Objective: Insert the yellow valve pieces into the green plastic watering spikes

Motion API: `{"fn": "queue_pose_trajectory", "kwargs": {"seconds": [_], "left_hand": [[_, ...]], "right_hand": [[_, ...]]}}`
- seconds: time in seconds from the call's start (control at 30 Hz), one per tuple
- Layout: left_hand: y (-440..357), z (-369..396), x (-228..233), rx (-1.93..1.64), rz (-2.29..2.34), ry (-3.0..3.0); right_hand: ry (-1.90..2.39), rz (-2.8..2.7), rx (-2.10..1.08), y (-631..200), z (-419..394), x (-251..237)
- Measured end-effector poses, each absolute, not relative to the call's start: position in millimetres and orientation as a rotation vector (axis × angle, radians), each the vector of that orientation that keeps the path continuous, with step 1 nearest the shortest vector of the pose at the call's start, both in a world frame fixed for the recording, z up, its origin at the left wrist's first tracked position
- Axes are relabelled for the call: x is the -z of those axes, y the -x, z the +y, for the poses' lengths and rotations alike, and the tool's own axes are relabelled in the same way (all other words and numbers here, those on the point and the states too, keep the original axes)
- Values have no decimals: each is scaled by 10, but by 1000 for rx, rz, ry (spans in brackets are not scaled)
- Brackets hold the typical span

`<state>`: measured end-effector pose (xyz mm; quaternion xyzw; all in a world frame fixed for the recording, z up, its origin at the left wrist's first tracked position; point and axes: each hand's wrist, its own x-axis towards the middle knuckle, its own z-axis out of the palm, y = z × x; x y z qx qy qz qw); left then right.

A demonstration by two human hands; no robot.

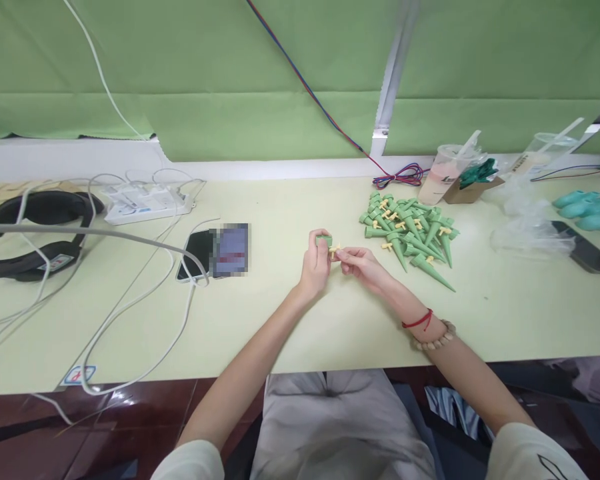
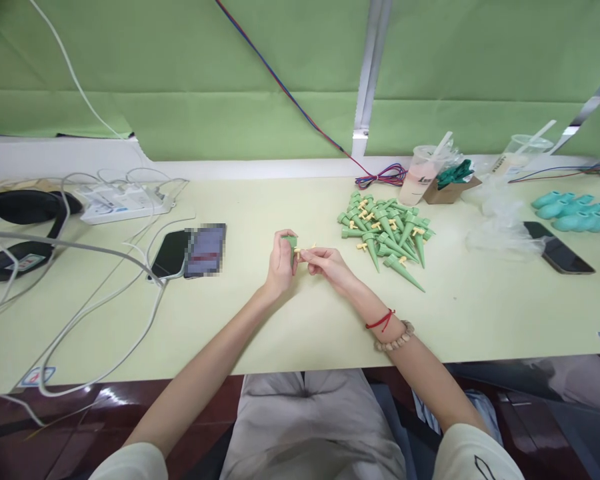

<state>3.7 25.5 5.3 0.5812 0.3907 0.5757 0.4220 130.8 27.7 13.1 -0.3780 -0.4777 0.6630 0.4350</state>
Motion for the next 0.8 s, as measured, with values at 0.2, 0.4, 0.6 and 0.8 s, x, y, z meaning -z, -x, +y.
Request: {"fn": "queue_pose_trajectory", "kwargs": {"seconds": [0.2, 0.4, 0.6, 0.8], "left_hand": [[-87, 307, -57, -1493, 1029, -1328], [-62, 347, -109, -1547, 1078, -1164], [-79, 339, -135, -1483, 1073, -1150], [-108, 314, -132, -1420, 967, -1223]], "right_hand": [[1050, -1366, -1415, -1400, 397, -126], [1105, -1330, -1121, -1478, 455, -104], [985, -1576, -841, -1384, 353, -139], [997, -1669, -803, -1346, 343, -74]]}}
